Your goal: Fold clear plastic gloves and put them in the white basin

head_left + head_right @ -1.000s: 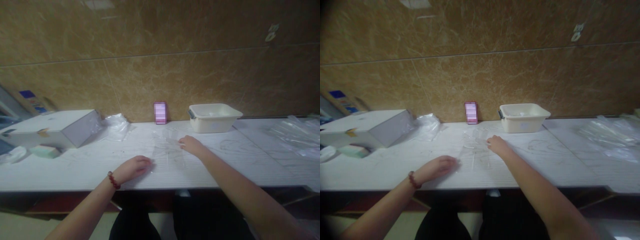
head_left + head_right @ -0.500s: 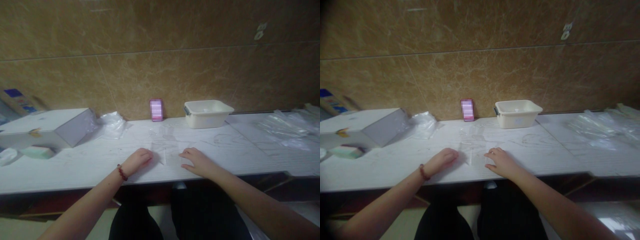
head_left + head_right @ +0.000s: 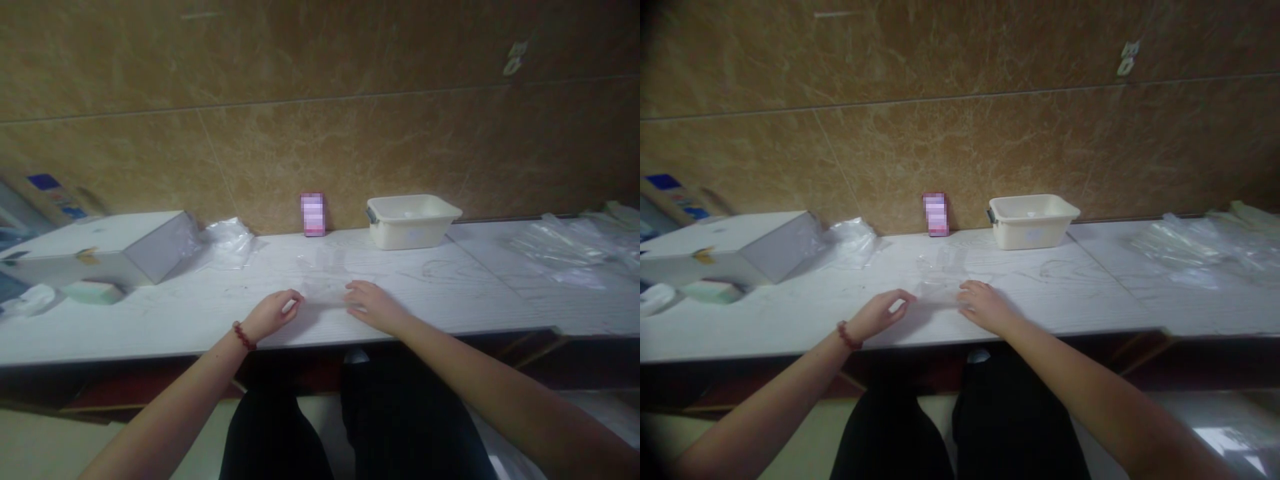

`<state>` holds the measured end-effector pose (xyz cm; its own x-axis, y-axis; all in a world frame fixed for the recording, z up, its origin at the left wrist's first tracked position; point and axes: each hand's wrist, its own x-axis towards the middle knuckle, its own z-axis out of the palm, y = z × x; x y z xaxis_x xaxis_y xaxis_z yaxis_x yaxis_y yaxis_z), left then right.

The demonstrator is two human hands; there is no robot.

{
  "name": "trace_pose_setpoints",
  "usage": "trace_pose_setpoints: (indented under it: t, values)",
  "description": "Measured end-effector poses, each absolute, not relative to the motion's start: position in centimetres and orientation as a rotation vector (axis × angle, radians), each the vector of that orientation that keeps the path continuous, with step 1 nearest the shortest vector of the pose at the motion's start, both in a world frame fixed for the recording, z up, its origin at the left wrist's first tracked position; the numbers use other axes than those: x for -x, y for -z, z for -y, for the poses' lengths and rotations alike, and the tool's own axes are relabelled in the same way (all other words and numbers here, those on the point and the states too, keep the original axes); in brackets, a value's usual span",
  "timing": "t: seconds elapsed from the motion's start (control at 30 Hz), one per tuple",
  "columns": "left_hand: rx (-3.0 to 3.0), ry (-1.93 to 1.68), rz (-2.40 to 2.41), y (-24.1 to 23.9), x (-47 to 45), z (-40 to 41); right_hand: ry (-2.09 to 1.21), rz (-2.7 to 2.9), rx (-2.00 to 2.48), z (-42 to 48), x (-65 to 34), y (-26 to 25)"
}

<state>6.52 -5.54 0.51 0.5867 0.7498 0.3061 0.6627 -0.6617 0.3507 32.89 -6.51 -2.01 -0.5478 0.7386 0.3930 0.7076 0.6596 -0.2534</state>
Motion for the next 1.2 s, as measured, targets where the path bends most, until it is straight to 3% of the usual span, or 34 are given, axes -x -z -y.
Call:
trace_pose_setpoints:
  t: [0.2,0.53,0.97,1.2]
  values:
    - [-2.72,-0.585,-0.954,-0.3,-5.5,8.7,-0.293,2.509,0.798,7.0,-33.3,2.4]
    - [-2.789,-0.356,-0.684,1.2,-6.1,7.5,-0.426,2.586,0.8,9.2,-34.2,0.2]
    - [-2.552,-0.455,-0.831,0.3,-6.4,7.4,-0.492,2.665,0.782,7.4,-34.4,0.7]
    - [-2.27,-0.571,-1.197,0.4,-7.3,6.3,-0.413,2.367,1.007,5.6,-33.3,0.9]
